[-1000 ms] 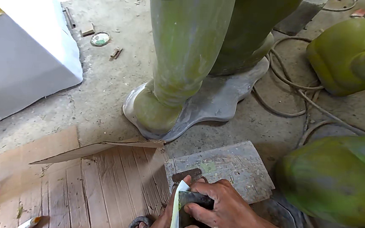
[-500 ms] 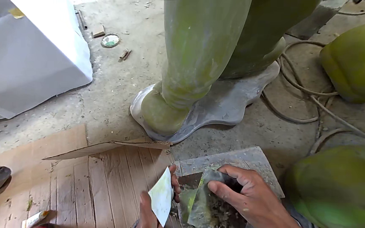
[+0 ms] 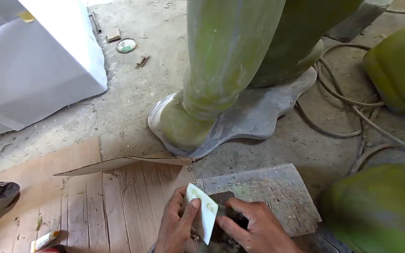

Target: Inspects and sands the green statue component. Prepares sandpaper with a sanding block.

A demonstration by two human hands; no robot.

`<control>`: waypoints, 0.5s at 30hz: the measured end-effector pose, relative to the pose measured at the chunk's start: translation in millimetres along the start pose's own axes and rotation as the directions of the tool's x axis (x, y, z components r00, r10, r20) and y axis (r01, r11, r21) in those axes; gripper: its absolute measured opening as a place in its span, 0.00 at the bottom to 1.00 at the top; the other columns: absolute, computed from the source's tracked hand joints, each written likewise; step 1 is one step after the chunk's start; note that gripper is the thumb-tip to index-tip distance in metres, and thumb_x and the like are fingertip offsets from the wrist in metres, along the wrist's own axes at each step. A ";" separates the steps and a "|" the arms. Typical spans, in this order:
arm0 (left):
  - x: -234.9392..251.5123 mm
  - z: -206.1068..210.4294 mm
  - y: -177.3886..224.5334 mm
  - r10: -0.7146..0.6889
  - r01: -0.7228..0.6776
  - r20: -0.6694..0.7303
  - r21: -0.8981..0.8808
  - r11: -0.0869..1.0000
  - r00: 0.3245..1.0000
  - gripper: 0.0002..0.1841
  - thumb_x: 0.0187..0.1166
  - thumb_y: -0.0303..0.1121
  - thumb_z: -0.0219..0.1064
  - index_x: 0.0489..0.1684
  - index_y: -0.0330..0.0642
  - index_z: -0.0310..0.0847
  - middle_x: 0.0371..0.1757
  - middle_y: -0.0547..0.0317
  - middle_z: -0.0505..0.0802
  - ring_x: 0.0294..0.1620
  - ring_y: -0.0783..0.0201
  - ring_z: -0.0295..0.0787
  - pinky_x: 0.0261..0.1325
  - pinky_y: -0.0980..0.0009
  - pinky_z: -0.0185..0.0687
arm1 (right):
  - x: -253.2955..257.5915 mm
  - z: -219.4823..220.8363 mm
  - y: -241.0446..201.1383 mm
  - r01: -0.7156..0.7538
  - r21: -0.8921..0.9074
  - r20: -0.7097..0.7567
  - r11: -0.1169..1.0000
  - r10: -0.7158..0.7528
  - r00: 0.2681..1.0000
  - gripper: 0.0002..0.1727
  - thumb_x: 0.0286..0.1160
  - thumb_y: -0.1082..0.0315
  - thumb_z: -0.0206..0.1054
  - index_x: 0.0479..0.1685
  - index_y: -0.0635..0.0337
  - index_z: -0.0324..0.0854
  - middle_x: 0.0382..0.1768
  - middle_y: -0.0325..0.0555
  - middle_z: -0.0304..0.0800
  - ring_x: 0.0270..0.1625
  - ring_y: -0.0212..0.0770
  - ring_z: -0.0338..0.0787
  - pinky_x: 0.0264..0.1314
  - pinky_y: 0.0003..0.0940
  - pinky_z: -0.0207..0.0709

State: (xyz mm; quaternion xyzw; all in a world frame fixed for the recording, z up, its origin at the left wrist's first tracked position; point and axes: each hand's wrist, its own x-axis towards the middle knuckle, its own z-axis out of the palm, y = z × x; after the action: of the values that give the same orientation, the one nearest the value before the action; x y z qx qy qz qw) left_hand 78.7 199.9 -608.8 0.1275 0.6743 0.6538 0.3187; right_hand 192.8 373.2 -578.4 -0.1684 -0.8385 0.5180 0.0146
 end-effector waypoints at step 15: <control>-6.6 -4.4 7.7 -0.036 -0.021 -0.176 -0.313 0.950 0.984 0.14 0.77 0.25 0.69 0.56 0.34 0.74 0.44 0.50 0.94 0.41 0.58 0.96 0.44 0.59 0.96 | 10.3 -16.7 -0.3 -0.039 0.012 -0.196 0.999 0.040 0.980 0.16 0.77 0.46 0.68 0.37 0.48 0.90 0.23 0.26 0.87 0.25 0.18 0.83 0.26 0.19 0.76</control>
State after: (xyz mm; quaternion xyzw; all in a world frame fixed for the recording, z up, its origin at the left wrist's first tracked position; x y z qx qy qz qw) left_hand 79.3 193.3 -599.9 0.0133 0.5884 0.7601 0.2755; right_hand 186.3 390.6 -572.0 -0.2352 -0.8273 0.5026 0.0877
